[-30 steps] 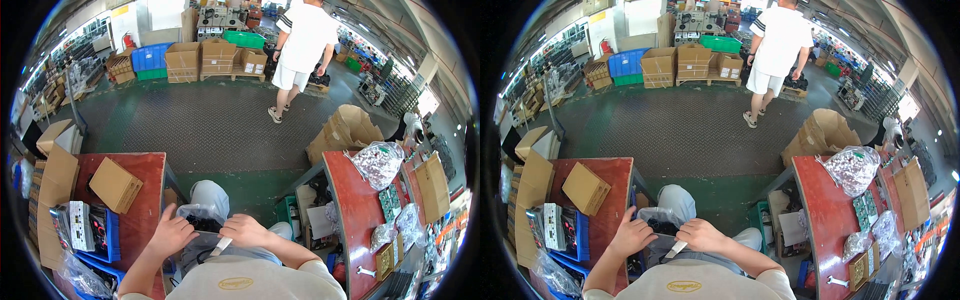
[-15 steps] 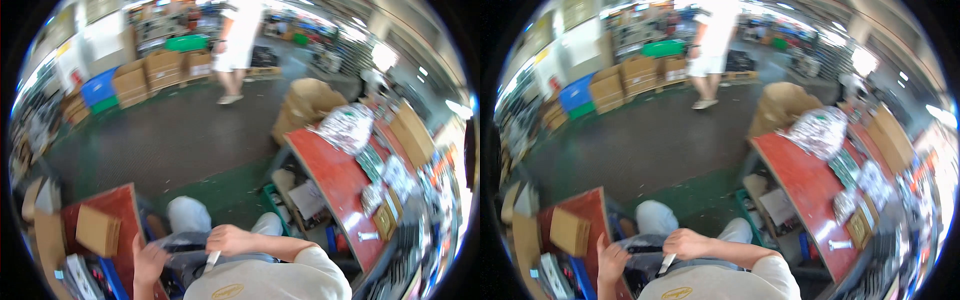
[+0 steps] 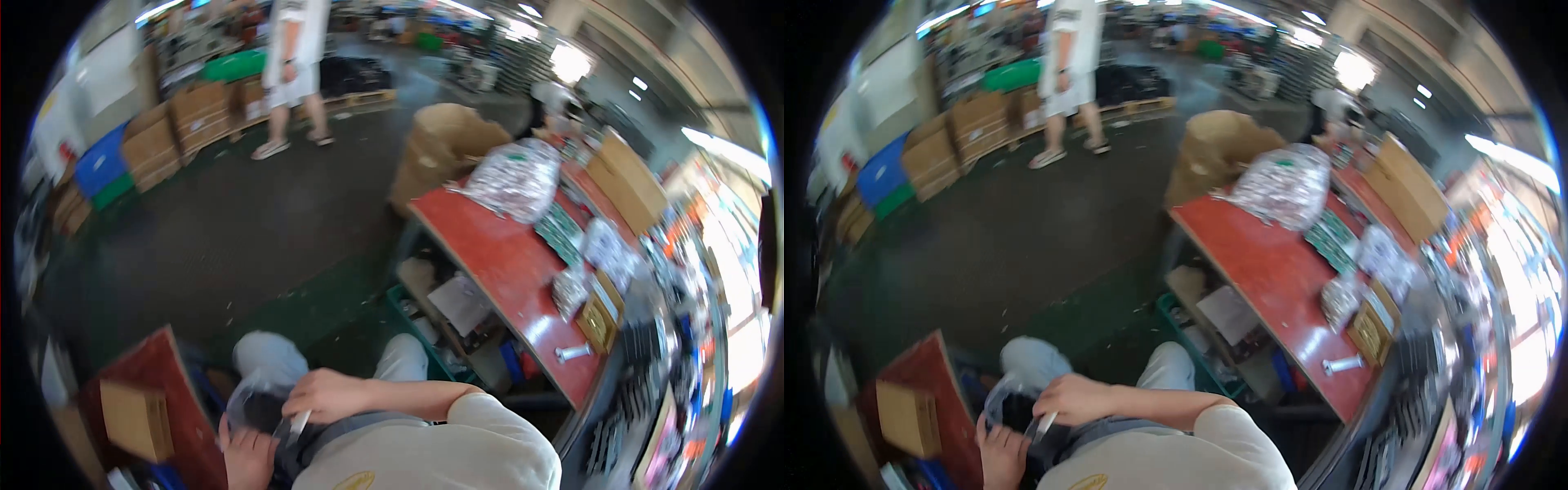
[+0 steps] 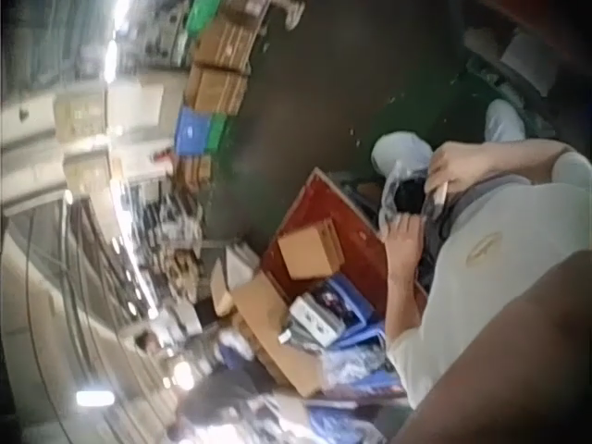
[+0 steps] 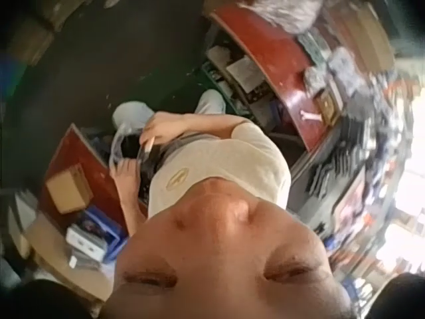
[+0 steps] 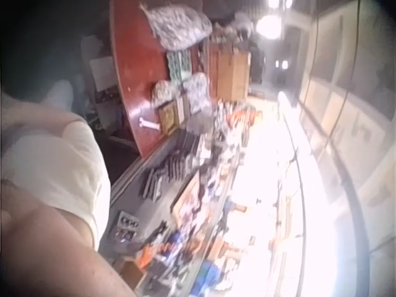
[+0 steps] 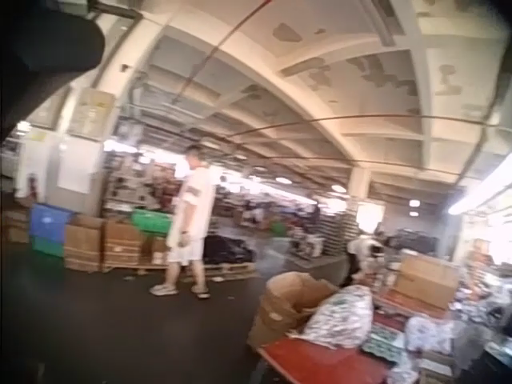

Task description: The person is assembling an electronic control panel by installing a circuit board and then packing components into a plastic bag.

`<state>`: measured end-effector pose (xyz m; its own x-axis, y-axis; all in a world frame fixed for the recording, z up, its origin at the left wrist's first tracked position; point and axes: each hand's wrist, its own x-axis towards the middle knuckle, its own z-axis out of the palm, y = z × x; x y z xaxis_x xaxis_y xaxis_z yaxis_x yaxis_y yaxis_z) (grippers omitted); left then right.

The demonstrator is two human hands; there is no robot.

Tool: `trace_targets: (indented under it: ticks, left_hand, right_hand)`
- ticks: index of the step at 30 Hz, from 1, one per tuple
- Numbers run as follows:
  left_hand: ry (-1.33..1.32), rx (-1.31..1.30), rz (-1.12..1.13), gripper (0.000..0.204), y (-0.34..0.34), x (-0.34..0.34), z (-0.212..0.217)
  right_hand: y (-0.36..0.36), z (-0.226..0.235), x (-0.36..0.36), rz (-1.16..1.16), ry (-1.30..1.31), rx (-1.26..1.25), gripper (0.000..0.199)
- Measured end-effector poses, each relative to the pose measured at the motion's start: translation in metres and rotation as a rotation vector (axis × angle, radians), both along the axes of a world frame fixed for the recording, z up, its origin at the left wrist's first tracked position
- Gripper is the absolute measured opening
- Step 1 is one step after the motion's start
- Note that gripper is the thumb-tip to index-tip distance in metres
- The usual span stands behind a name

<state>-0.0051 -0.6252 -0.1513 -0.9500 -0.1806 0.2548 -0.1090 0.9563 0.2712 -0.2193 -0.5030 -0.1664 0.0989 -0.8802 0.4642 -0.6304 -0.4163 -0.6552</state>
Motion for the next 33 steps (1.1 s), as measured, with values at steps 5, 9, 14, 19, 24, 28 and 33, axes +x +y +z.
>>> trace_targets:
  ticks: [5,9,14,19,24,28,33]
  left_hand:
    - [-0.026,-0.077,-0.074,0.017,-0.002,0.009,0.005]
    - [0.002,-0.100,-0.119,0.022,-0.007,0.013,0.002]
    - [-0.013,-0.079,-0.099,0.020,0.002,0.024,-0.003]
    - [-0.028,-0.119,-0.122,0.018,0.001,0.032,0.002]
    - [-0.008,-0.103,-0.166,0.016,-0.005,0.040,0.012]
    - [-0.011,-0.070,-0.212,0.012,-0.006,0.042,0.016]
    - [-0.050,-0.102,-0.205,0.017,-0.013,0.042,0.019]
  right_hand:
    - [-0.009,-0.005,-0.013,0.011,0.288,0.096,0.027]
    - [-0.008,0.014,-0.022,-0.042,0.465,0.109,0.026]
    - [-0.034,0.024,-0.015,0.157,0.629,0.109,0.036]
    - [-0.038,0.032,-0.034,0.236,0.782,0.064,0.023]
    - [-0.027,0.049,-0.037,0.298,0.793,0.089,0.023]
    - [-0.024,0.049,-0.038,0.285,0.767,0.059,0.019]
    - [-0.021,0.045,-0.040,0.290,0.706,0.086,0.016]
